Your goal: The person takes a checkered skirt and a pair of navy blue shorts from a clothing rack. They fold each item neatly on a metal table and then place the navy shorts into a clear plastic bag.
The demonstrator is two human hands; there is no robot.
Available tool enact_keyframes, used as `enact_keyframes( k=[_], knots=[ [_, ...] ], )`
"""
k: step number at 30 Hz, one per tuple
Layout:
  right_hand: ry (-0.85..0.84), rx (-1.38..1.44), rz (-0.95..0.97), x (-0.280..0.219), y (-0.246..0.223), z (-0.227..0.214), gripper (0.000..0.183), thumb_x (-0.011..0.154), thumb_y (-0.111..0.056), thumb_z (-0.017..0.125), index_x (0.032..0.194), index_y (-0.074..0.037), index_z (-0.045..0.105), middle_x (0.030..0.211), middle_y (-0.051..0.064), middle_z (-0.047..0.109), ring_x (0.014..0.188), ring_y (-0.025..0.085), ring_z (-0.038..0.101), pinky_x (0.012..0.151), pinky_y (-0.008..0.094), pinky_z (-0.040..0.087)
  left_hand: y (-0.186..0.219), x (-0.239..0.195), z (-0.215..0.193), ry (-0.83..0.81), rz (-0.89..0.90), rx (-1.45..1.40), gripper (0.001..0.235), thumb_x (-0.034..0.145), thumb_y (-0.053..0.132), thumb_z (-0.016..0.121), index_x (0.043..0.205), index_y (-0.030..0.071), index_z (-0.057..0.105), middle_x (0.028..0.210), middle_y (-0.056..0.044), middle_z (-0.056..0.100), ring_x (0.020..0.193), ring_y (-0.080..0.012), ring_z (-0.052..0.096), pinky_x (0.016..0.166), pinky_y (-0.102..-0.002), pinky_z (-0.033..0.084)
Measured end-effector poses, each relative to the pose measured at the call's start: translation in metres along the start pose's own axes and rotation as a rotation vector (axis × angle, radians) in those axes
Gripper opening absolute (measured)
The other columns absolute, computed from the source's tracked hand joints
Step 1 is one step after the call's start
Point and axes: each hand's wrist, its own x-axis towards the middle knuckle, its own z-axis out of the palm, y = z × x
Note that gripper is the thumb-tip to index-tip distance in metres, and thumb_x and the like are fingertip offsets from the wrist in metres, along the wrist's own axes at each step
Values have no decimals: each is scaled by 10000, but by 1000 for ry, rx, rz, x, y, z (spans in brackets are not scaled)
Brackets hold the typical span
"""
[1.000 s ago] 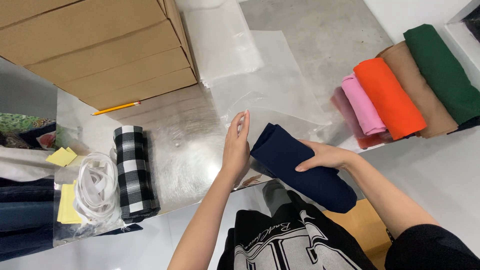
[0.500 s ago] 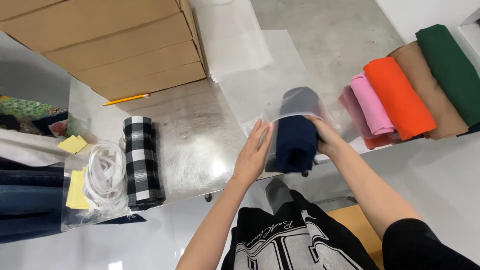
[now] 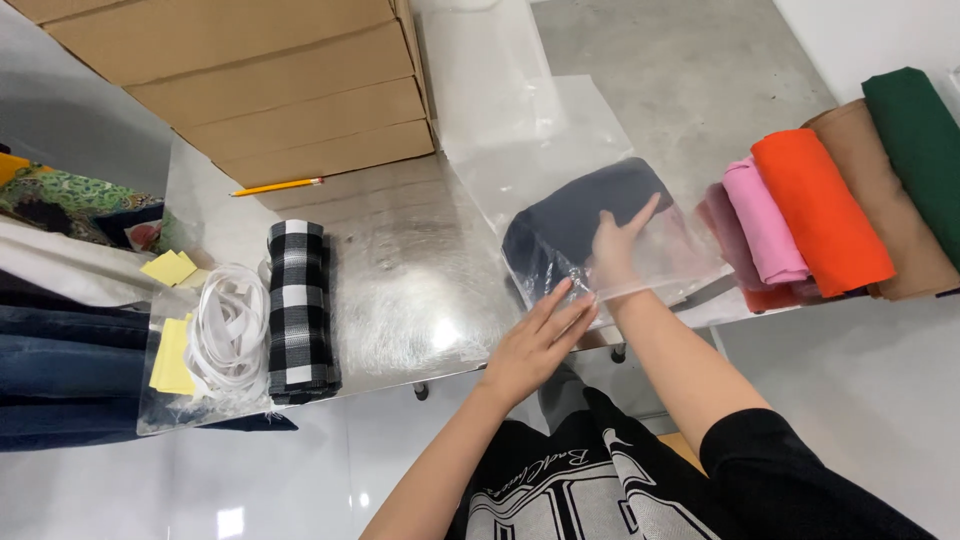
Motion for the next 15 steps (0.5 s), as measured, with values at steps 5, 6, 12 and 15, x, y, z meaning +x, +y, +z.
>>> enact_keyframes(
  k=[5, 6, 12, 15],
  knots=[
    [-22, -85, -61, 15, 43, -19, 1014, 1001, -316, 777, 1681, -281, 25, 1735, 293, 137, 1593, 494, 207, 1287, 641, 217, 0, -24, -39, -129, -398, -240, 569, 1000, 140, 666, 1548, 170, 517, 1523, -141, 483, 1481, -443, 454, 1119, -491, 521],
    [-26, -119, -87, 19, 52, -23, 1085, 962, -391, 845, 1671, -207, 45, 1711, 334, 187, 1565, 542, 284, 1278, 641, 284, 2, -30, -42, -150, -632, -276, 677, 968, 307, 765, 1544, 106, 472, 1510, -180, 427, 1468, -440, 426, 1155, -518, 474],
    [-25, -274, -80, 8, 25, -67, 909, 990, -587, 791, 1636, -257, 243, 1695, 253, 301, 1564, 499, 301, 1299, 611, 255, -15, -49, -1, -232, -1657, -1063, 868, 909, 676, 805, 1378, -40, 656, 1265, -259, 703, 973, -345, 809, 691, -416, 707],
    [-33, -98, -179, -8, 23, -94, 574, 1109, -327, 660, 1554, -265, 302, 1316, 196, 550, 1072, 317, 688, 847, 448, 677, -22, -64, 26, -167, -1755, -1107, 594, 922, 439, 868, 1233, -43, 717, 1089, -199, 775, 934, -268, 809, 687, -310, 681]
  ],
)
